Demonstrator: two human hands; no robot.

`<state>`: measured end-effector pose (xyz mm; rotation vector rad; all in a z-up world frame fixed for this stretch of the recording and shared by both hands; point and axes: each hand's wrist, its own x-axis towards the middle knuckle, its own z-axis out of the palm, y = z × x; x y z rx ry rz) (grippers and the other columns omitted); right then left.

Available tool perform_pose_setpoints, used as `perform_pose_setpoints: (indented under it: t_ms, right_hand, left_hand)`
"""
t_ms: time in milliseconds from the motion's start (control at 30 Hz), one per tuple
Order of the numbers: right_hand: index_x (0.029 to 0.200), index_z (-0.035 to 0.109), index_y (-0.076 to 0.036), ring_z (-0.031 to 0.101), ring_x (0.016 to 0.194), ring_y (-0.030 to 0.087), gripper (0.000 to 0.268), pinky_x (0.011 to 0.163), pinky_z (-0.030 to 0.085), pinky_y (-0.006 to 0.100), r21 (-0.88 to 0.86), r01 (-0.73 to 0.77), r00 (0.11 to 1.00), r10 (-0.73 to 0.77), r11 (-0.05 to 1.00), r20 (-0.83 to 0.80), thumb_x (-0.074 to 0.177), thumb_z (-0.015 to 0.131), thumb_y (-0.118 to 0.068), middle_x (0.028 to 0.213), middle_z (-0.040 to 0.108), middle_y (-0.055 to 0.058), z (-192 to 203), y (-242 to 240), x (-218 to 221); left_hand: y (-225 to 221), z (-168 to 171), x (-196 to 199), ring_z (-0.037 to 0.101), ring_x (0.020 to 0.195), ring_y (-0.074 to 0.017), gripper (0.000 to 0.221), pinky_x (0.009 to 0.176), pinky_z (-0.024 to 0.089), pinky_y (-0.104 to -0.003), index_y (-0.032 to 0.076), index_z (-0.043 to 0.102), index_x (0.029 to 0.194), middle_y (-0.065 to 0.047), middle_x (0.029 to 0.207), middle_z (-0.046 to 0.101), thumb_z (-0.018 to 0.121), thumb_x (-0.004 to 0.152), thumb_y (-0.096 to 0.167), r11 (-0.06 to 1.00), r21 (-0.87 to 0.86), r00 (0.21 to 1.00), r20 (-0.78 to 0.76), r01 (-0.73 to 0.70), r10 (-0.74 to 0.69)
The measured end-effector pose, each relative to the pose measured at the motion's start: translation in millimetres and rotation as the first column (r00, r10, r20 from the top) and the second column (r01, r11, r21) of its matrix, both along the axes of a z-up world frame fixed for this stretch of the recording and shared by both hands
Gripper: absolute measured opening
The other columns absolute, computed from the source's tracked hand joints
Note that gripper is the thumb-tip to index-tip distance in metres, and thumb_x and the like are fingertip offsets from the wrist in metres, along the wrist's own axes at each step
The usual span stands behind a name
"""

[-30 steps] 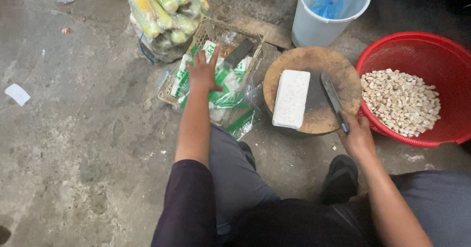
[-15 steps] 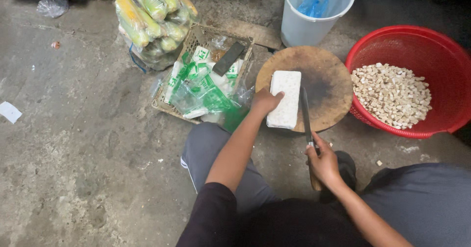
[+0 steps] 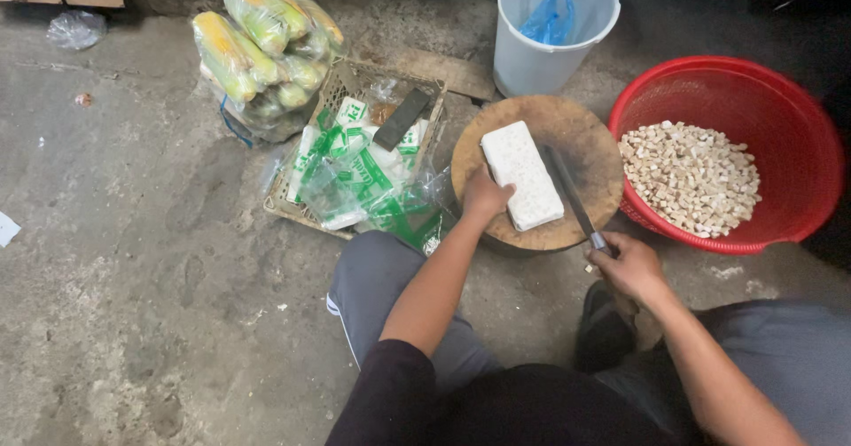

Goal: The person unwraps a block of tofu and cuts it into small cubes on a wooden cutting board. The person uses a knife to slice the tofu into strips and then into cubes, transferring the pieces into a red basket.

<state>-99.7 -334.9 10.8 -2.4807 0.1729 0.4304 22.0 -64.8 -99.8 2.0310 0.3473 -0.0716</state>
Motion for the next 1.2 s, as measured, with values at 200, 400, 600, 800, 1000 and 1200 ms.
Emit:
perform_pose_setpoints:
  t_ms: [200,400,600,800,1000,1200]
  right_hand:
    - [0.14,0.059,-0.021,0.073,0.095,0.043,0.049,0.083,0.056,0.05,-0.082,0.03,0.996,-0.023,0.996,0.084,0.098,0.061,-0.046,0.107,0.074,0.022,-3.2,24.7,12.5]
    - [0.145,0.051,-0.023,0.067,0.106,0.047,0.052,0.091,0.053,0.055,-0.214,-0.092,0.991,0.11,0.972,0.076,0.099,0.054,-0.047,0.116,0.07,0.024,-3.5,29.3,16.3]
    - [0.141,0.052,-0.025,0.071,0.101,0.046,0.047,0.088,0.055,0.057,-0.265,-0.034,0.997,0.015,0.964,-0.074,0.102,0.048,-0.051,0.108,0.074,0.023,17.4,23.0,3.2]
    - [0.136,0.051,-0.016,0.068,0.098,0.05,0.05,0.084,0.053,0.06,-0.251,0.005,0.992,0.027,0.968,0.124,0.097,0.054,-0.047,0.106,0.072,0.026,29.4,42.8,0.2]
    - [0.13,0.052,-0.014,0.068,0.1,0.051,0.043,0.086,0.052,0.06,-0.155,0.004,1.0,-0.007,0.988,-0.019,0.105,0.048,-0.048,0.102,0.072,0.029,45.4,63.7,13.9]
    - [0.134,0.05,-0.013,0.067,0.099,0.052,0.047,0.085,0.052,0.06,-0.181,-0.024,1.0,0.027,0.983,0.014,0.102,0.047,-0.048,0.101,0.072,0.03,44.8,75.1,17.0]
  left_hand:
    - [0.1,-3.2,0.1,0.076,0.077,-0.0299,0.09,0.073,0.061,-0.037,-0.005,0.035,0.151,-0.026,0.108,0.076,0.079,0.079,0.026,0.985,0.053,0.986,-0.044,0.161,-0.159]
    - [0.9,19.2,-11.7,0.078,0.08,-0.0351,0.101,0.07,0.066,-0.045,-0.001,0.026,0.154,-0.03,0.11,0.075,0.073,0.069,0.026,0.931,-0.351,0.969,-0.177,0.1,-0.171]
    - [-5.0,77.8,-16.7,0.025,0.138,-0.0376,0.134,0.111,0.033,-0.056,0.003,0.016,0.159,-0.022,0.154,0.024,0.093,0.058,0.046,0.859,0.435,0.963,-0.11,0.268,-0.245]
    - [-11.4,121.5,3.9,0.0,0.16,-0.0315,0.152,0.117,0.015,-0.075,0.008,0.007,0.162,-0.016,0.172,-0.002,0.098,0.05,0.053,0.662,0.457,0.8,-0.421,0.594,-0.428]
    - [-31.9,144.3,20.9,0.007,0.158,-0.0382,0.159,0.114,0.009,-0.083,0.009,-0.001,0.165,-0.02,0.17,0.004,0.101,0.05,0.051,0.541,0.52,0.735,-0.593,0.661,-0.329]
    - [-49.0,173.7,26.3,0.014,0.155,-0.0456,0.155,0.113,0.009,-0.081,0.003,0.003,0.164,-0.024,0.17,0.007,0.102,0.053,0.048,0.459,0.545,0.693,-0.672,0.701,-0.261]
